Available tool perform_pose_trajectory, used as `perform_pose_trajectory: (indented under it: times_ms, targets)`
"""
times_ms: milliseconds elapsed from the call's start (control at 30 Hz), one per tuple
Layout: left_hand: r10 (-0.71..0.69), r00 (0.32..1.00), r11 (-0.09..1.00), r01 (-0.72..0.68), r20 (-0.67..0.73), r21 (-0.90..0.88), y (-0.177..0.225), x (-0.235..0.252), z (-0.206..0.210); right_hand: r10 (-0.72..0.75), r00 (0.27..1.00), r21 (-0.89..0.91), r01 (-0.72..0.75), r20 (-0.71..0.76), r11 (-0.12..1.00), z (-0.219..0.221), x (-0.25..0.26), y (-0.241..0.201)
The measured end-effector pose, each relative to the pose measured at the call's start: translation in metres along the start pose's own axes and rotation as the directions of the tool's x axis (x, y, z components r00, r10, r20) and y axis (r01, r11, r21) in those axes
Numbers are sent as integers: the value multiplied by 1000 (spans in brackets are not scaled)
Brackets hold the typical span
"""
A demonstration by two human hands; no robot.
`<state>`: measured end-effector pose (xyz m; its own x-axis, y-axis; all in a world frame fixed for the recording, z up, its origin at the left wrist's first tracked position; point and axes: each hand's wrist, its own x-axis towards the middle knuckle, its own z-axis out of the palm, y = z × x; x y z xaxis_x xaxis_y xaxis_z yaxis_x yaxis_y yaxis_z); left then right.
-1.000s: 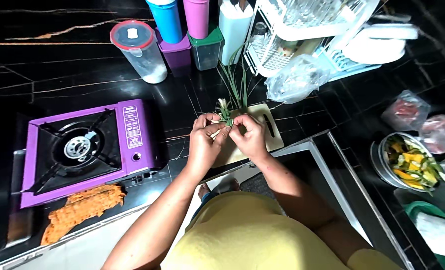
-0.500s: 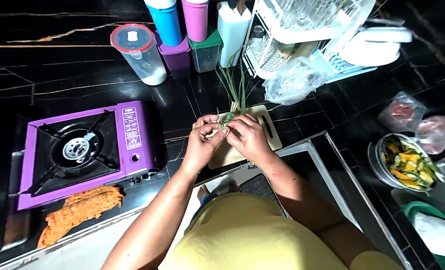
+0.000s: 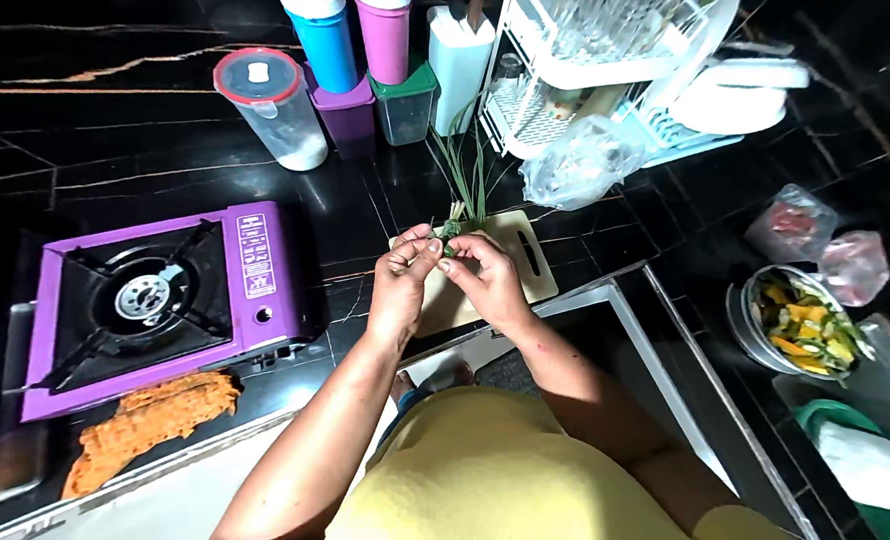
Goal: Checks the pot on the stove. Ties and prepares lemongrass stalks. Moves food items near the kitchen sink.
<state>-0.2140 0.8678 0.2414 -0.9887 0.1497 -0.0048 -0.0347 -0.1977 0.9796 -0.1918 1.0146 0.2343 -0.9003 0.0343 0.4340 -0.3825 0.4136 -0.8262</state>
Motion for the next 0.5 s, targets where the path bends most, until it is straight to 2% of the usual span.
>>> perform_pose_trajectory:
  times_ms: [100, 200, 267, 300, 367, 433, 500]
  targets:
    - [37, 999, 999, -38, 25, 19, 1, -3, 0, -37, 998, 115, 41, -44, 993, -1, 0, -2]
    - [-37, 999, 996, 37, 1, -83, 4, -5, 3, -88, 996, 133, 89, -10, 987, -4, 4, -2]
    - [-151, 988, 970, 145, -14, -194, 7, -5, 1, -153, 987, -85, 157, 58, 984, -18, 11, -2]
    - [-223, 975, 944, 212, -14, -251, 9, -4, -2, -178, 977, -238, 201, 116, 950, -27, 16, -2]
    - [-355, 935, 881, 332, -8, -337, 15, -3, -7, -129, 946, -475, 264, 297, 839, -46, 25, -4]
    - [-435, 901, 832, 399, -7, -385, 20, -2, -10, -103, 919, -493, 296, 380, 818, -51, 29, 5]
    - [-446, 895, 824, 409, -4, -391, 23, 0, -12, -117, 927, -363, 253, 357, 897, -45, 25, 14]
